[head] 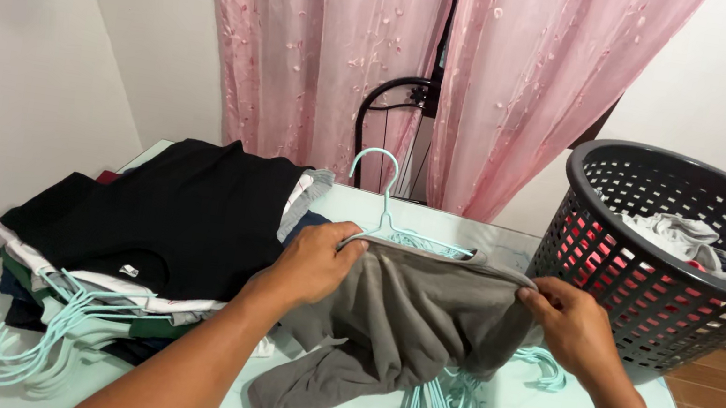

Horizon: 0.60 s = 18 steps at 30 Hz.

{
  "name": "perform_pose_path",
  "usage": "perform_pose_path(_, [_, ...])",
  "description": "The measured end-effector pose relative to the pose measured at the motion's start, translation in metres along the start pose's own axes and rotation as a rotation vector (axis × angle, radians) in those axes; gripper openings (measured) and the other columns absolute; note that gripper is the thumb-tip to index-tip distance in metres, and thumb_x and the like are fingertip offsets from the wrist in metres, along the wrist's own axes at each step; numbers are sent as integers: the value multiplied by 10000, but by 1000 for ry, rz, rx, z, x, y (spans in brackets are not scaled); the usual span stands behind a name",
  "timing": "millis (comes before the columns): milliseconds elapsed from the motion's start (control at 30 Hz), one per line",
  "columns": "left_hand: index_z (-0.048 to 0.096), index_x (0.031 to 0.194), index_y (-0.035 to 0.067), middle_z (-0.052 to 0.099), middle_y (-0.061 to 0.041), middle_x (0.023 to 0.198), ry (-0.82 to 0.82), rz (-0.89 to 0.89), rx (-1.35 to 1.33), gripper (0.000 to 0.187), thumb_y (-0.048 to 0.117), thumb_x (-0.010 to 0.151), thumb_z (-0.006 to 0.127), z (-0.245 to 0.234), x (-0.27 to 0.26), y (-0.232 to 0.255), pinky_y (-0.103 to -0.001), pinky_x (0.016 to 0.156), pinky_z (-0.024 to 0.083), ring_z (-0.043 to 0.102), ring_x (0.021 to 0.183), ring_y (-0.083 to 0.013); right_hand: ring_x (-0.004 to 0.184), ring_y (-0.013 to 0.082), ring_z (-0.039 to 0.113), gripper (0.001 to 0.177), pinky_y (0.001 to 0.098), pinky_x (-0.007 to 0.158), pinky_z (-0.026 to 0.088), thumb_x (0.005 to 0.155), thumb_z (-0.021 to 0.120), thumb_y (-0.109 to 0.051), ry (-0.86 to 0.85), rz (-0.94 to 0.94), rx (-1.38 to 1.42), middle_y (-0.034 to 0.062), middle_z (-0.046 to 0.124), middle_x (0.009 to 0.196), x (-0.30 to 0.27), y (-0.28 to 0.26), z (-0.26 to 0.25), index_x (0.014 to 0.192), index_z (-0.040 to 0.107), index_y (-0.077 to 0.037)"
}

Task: The person hangs a black t-shirt and a grey t-shirt on light blue plastic hangers. They pick up each shirt, place it on a hanger, and then set the hanger with the shirt onto a pile of clothes on the table.

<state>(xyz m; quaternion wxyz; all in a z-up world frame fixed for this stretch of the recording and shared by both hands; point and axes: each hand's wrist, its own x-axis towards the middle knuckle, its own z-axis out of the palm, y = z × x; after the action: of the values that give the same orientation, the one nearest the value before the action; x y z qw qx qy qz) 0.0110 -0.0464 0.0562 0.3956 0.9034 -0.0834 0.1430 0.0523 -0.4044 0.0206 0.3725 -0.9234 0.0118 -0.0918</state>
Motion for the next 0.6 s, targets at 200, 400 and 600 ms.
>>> perform_pose_path(200, [755,1029,62,745,-191,874,74,171,6,340,365,940,630,-6,-7,6,-450,754,541,714,835,-376,879,190,703,314,332,812,524,938,688,-271,26,23,137,116,791,972,2,30,12,1133,766,-37])
perform_pose_path(400, [792,976,120,738,-167,860,24,72,180,373,456,930,638,-16,-14,18,-470,744,525,696,836,-372,824,127,589,241,288,730,475,995,633,-226,0,-73,471,45,694,905,14,29,8,1064,722,-13])
perform_pose_path(600, [776,965,87,706,-185,746,28,37,93,401,458,952,622,-22,-13,25,-435,698,536,698,714,-346,789,151,550,281,315,693,450,998,665,-265,44,-59,345,68,669,870,18,8,-2,1081,745,-9])
